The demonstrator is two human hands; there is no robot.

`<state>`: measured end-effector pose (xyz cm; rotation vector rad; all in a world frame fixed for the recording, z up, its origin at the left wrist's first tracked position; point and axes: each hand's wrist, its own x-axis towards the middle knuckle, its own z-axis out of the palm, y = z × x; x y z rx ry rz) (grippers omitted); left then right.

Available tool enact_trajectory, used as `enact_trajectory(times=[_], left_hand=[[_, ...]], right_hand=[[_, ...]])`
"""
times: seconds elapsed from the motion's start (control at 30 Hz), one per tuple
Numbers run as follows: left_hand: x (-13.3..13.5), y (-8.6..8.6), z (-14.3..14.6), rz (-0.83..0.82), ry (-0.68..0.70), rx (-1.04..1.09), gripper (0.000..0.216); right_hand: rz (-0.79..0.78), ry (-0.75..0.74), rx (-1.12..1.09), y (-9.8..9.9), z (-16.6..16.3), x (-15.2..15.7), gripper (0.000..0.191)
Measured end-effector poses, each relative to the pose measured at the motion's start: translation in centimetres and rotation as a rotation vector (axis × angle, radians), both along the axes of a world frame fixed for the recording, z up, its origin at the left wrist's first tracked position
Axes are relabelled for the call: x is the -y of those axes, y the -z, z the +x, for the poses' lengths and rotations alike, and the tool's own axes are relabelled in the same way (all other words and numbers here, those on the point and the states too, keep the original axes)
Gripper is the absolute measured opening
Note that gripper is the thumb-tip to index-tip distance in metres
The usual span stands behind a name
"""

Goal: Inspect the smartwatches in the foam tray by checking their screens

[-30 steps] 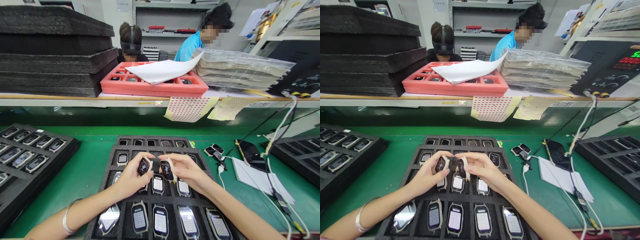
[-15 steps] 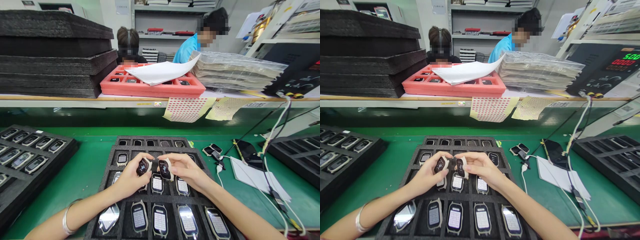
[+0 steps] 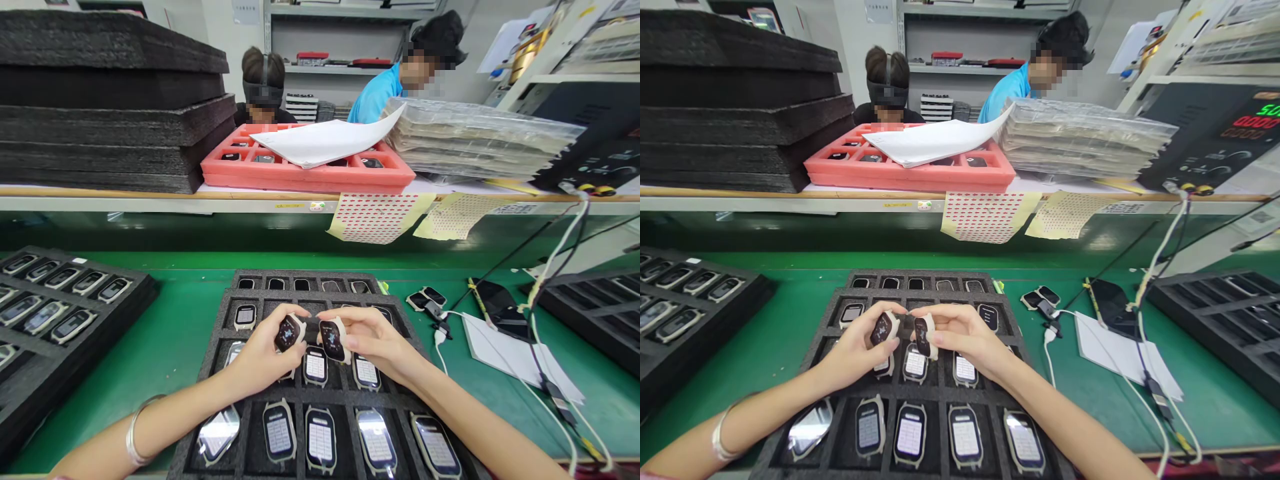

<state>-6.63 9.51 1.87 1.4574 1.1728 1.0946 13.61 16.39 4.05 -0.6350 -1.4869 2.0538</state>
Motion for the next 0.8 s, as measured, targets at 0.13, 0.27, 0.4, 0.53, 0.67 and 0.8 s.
enact_trajectory(times=[0.13,0.27,0.4,0.53,0.67,0.8], left_hand=[[0.03,0.15,-0.02,0.000,0.001,0.006,0.029],[0.04,0.23,-0.01,-0.011,-0.003,0.030,0.033],[0.07,0.24,-0.04,-0.010,0.000,0.027,0.031],[0.04,0.26,-0.04,-0.017,-0.006,0.037,0.033],[-0.05,0.40,-0.03,-0.006,-0.020,0.040,0.032],[-0.06,0.58,-0.04,-0.040,-0.024,0.071,0.034]], right_hand=[[-0.013,0.003,-0.009,0.09,0.02,0.03,0.036],[-0.016,-0.027,-0.026,0.11,0.04,-0.01,0.038],[-0.012,-0.017,-0.015,0.01,0.03,-0.07,0.036],[-0.009,-0.027,-0.019,-0.05,0.04,-0.13,0.036],[-0.012,-0.055,-0.006,0.01,0.14,-0.11,0.037],[-0.058,-0.062,-0.017,0.12,0.14,-0.16,0.042]])
